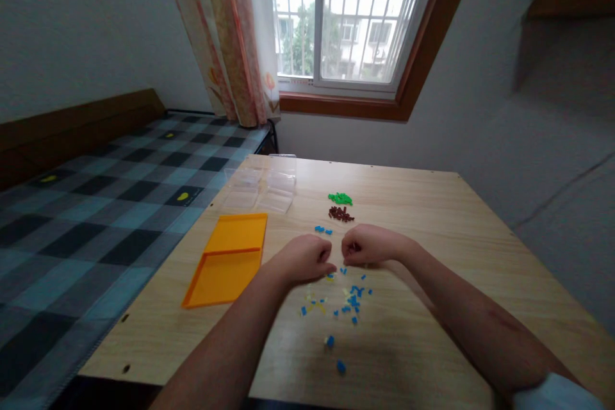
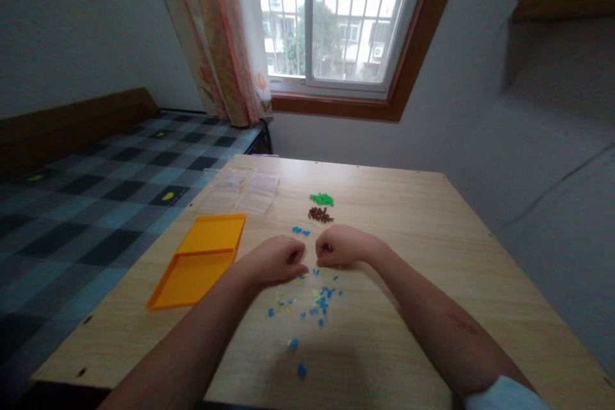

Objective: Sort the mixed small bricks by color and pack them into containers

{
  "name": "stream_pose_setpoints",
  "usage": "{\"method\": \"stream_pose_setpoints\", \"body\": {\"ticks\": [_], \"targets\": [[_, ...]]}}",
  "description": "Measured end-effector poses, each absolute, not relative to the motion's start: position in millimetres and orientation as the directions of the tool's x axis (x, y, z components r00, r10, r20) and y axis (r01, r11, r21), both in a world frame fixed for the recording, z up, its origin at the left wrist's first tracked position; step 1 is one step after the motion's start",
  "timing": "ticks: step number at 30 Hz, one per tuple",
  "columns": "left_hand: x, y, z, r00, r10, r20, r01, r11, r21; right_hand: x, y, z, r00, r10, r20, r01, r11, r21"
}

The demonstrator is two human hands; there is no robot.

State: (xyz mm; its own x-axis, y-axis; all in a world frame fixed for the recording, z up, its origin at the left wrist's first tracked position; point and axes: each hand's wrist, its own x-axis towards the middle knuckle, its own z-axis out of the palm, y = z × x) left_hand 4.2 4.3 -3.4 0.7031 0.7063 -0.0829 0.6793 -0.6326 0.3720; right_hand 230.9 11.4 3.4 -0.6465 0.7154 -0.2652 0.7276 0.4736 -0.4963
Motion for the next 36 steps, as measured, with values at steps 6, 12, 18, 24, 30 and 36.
{"method": "stream_pose_setpoints", "body": {"ticks": [6,12,18,24,30,36], "targets": [[2.6,6.5,-6.0,0.701,0.706,-0.106,0.681,-0.618,0.392,231.7,10.3,9.1,-0.628,0.701,-0.338,0.750,0.427,-0.505],[5.3,4.6,-4.8,0.691,0.715,-0.104,0.693,-0.614,0.378,229.3,9.7,6.1,-0.601,0.734,-0.317,0.771,0.428,-0.471],[3.4,5.5,0.8,0.670,0.731,-0.130,0.716,-0.590,0.374,233.3,11.9,2.7,-0.545,0.743,-0.388,0.810,0.349,-0.470],[-8.6,12.8,3.1,0.678,0.696,-0.235,0.713,-0.545,0.442,237.2,11.8,6.8,-0.586,0.671,-0.455,0.797,0.374,-0.474],[-7.7,10.2,4.6,0.683,0.684,-0.256,0.709,-0.539,0.455,228.4,6.5,4.9,-0.520,0.760,-0.390,0.848,0.403,-0.345],[1.5,5.7,4.0,0.642,0.737,-0.212,0.753,-0.553,0.358,224.9,5.1,2.4,-0.490,0.800,-0.346,0.867,0.406,-0.289]]}}
